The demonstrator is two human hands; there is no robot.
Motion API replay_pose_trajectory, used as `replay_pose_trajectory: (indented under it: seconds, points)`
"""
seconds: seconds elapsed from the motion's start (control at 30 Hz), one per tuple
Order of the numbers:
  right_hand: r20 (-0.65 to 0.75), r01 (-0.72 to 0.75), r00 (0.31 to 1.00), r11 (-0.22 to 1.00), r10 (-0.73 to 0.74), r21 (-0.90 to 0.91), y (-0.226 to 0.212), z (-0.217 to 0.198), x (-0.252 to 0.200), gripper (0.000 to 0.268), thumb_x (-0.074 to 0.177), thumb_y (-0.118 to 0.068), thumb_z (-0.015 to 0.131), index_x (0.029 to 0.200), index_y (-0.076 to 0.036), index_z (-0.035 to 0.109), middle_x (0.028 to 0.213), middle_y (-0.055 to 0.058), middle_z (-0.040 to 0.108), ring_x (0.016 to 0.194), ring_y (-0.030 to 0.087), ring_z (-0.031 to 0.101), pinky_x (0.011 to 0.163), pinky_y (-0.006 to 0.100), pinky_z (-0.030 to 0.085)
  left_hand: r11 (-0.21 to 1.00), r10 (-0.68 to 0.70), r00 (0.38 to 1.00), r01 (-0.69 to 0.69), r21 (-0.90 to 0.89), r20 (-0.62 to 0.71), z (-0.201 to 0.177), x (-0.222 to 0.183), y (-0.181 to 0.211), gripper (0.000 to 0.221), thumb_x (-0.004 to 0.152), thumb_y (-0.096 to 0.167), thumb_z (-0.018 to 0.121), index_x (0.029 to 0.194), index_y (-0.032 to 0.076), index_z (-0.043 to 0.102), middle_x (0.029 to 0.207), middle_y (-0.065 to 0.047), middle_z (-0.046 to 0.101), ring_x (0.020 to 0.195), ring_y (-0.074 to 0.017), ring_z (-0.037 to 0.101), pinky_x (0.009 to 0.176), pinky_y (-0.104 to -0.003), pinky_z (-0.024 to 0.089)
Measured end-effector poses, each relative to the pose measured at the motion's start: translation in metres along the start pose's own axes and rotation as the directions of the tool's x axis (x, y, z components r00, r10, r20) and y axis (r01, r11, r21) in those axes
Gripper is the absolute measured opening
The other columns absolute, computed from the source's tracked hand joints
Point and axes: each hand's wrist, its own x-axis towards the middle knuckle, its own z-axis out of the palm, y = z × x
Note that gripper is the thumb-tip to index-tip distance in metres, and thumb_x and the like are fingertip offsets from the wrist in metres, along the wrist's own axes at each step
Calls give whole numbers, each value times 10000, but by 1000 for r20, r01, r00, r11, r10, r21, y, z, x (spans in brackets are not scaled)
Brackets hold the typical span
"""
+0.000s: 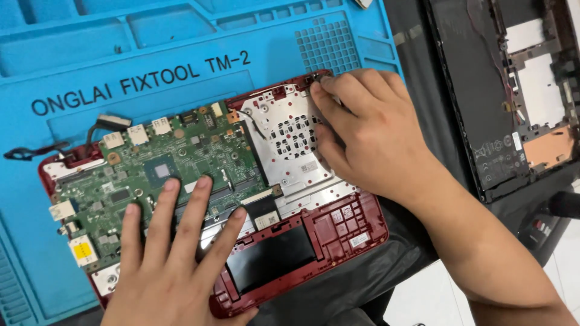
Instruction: The person places a laptop motherboard into the red chassis, aligns it, and secures it with multiple screws using a screwdriver. They then install a small circuit board into a dedicated slot and fasten it with additional screws.
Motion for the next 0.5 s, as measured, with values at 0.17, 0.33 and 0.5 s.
replay_pose_trajectory:
  seconds: [0.17, 0.33, 0.5]
  points:
    - [71, 6, 997, 999, -4, -31, -8, -8, 10, 463, 829, -224, 759, 1196, 53, 697, 1152, 94, 594, 1090, 294, 572, 977, 442, 444, 999, -6, 1000, 5, -39, -7, -6, 1, 3, 1180, 495, 790, 716, 1496, 218, 469, 1665, -204, 258, 1539, -450, 211, 1162, -735, 178]
    - [119, -24, 993, 1000, 23, 7, -4, -12, 12, 476, 768, -279, 780, 1099, 51, 694, 1096, 111, 596, 1044, 320, 571, 929, 456, 447, 998, 31, 999, -32, -55, -18, -10, 2, 3, 1195, 479, 762, 742, 1499, 203, 471, 1659, -220, 253, 1534, -470, 205, 1145, -737, 181]
    - [-43, -74, 995, 950, 91, 303, 26, -3, -6, 489, 802, -73, 703, 1286, -11, 682, 1266, 121, 635, 1161, 339, 599, 1031, 449, 472, 998, 35, 999, -36, -57, -25, -13, 4, 4, 1153, 494, 719, 760, 1484, 186, 501, 1649, -238, 271, 1524, -477, 221, 1135, -737, 201]
